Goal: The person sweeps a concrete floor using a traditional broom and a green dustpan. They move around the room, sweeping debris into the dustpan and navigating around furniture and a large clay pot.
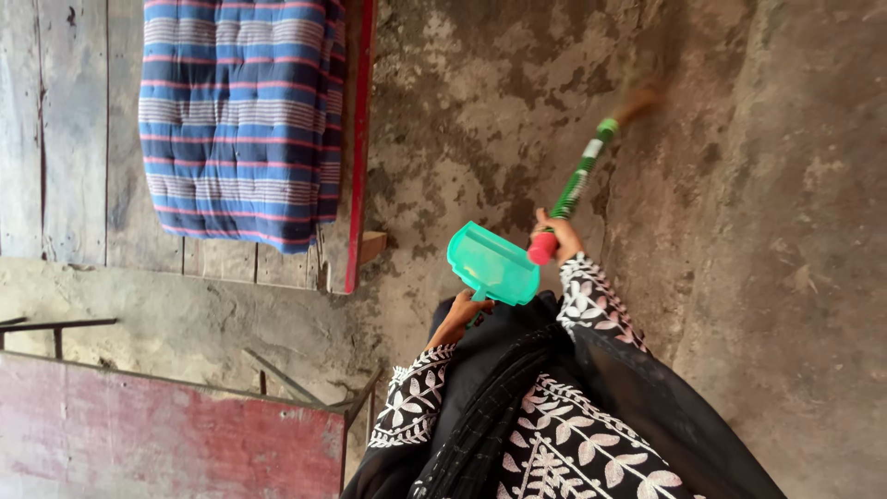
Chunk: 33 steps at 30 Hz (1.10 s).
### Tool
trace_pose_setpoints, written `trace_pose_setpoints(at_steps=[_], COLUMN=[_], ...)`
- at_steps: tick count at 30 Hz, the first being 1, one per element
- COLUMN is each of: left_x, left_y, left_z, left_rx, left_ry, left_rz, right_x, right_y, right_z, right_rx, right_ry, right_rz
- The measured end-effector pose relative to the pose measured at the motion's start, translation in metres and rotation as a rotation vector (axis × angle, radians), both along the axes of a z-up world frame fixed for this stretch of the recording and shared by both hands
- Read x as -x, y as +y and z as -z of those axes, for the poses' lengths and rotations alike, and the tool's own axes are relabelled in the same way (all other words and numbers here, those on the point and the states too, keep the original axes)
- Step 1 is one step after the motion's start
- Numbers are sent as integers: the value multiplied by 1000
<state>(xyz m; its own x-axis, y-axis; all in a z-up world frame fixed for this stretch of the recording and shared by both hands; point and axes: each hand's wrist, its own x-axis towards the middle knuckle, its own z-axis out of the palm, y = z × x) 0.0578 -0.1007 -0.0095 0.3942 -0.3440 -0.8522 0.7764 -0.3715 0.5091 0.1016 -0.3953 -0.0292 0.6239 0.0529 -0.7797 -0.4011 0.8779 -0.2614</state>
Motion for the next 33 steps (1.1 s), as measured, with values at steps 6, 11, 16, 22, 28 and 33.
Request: trace_pose_setpoints(at_steps=[6,11,16,22,28,33], left_x=[-36,-78,-128,-205,-277,-304], left_y=[-21,-37,-56,-95,-119,-122], left_z=[-5,-2,10,7,-3,5], left_rx=[98,98,49,100,95,110], left_ry=[58,122,113,99,40,32], left_rz=[-137,-256,-142,-28,-27,-25], right_x=[-34,-62,-105,-145,-184,-221], right_y=[51,71,62,-43,-100,-114], right_z=[-2,2,17,12,-2,-11], right_rx=[133,-271,-245,58,-63,156], right_ry=[-101,-64,-122,-22,-7,60], right_rz=[-361,-414,-614,-395,156,190])
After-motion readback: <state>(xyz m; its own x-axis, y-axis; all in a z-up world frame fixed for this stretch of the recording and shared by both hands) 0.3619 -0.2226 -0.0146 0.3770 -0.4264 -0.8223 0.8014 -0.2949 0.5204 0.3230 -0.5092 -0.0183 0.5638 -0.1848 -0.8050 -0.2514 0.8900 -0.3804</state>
